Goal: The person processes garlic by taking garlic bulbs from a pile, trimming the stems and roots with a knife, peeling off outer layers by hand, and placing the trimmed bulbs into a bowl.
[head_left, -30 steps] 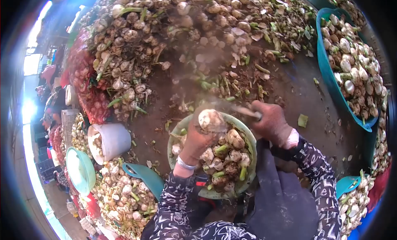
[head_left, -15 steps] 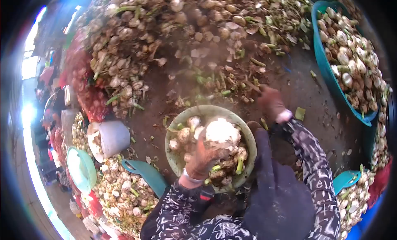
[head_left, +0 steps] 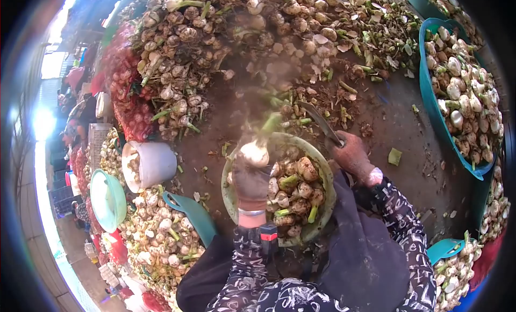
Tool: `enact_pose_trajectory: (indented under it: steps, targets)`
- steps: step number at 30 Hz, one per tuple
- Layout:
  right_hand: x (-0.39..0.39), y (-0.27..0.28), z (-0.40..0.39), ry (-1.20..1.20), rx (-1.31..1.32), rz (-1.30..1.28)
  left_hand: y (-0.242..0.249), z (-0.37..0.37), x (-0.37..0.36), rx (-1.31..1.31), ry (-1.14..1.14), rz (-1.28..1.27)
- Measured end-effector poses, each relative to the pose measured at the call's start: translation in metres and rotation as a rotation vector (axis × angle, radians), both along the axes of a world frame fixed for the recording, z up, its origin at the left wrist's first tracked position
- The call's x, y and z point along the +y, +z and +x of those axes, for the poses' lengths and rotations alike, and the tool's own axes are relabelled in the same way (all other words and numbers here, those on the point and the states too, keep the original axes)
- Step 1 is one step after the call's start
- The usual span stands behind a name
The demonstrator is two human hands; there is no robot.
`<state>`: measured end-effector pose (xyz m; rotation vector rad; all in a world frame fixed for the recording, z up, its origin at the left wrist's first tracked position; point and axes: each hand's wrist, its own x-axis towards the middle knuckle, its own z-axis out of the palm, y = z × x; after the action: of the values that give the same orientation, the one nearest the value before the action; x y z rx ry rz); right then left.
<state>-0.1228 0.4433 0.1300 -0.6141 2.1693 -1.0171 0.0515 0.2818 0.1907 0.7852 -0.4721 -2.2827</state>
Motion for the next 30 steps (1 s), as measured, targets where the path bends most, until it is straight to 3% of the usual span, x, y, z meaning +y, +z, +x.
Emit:
enact_pose_trajectory:
  steps: [3,5,6,8,9,11,12,13,15,16,18,19,21,24,26,30]
  targets:
    - [-0.022,0.03,-0.003,0.049,0.103,-0.029,-0.019,0.004,0.007,0.017,0.04,0.027]
    - [-0.032,0.072,-0.003,0.012,0.12,-0.349,-0.02,0.003,0.018,-0.011,0.065,0.077]
    - [-0.038,0.088,0.001,0.017,0.121,-0.349,-0.015,-0.002,0.023,-0.074,0.12,0.1]
    - [-0.043,0.113,0.012,0.073,0.082,-0.866,-0.004,-0.008,0.033,-0.155,0.228,0.087]
    - [-0.046,0.105,0.014,0.308,0.242,-0.488,0.008,-0.005,0.037,-0.151,0.24,0.087]
    - [-0.04,0.034,0.002,0.542,0.113,0.236,0.037,0.004,0.04,0.012,0.113,-0.055]
    - [-0.023,0.015,0.003,0.44,0.194,0.197,0.046,0.013,0.036,-0.087,0.106,-0.318]
    - [-0.005,0.001,0.003,0.351,0.264,0.158,0.056,0.026,0.033,-0.061,0.16,-0.287]
    - [0.025,-0.006,-0.006,0.154,0.038,-0.07,0.035,0.093,0.008,-0.388,0.03,-0.419]
    - [0.034,0.005,-0.008,0.161,0.027,-0.064,0.033,0.124,-0.002,-0.503,-0.024,-0.454]
    - [0.035,0.027,-0.02,0.098,-0.042,0.213,0.05,0.143,-0.019,-1.138,-0.701,-1.029]
    - [0.037,0.021,-0.026,0.101,-0.035,0.21,0.048,0.148,-0.026,-1.136,-0.692,-1.032]
    - [0.042,0.011,-0.036,0.137,0.061,0.159,0.03,0.155,-0.042,-1.013,-0.244,-1.049]
    - [0.02,0.041,-0.051,0.254,0.145,0.127,-0.002,0.145,-0.099,-1.144,-0.129,-1.036]
    - [-0.001,0.066,-0.049,0.318,0.19,0.137,-0.012,0.134,-0.112,-1.245,-0.237,-0.994]
    - [-0.015,0.044,-0.045,0.32,0.242,0.112,-0.012,0.084,-0.076,-1.532,-0.625,-0.755]
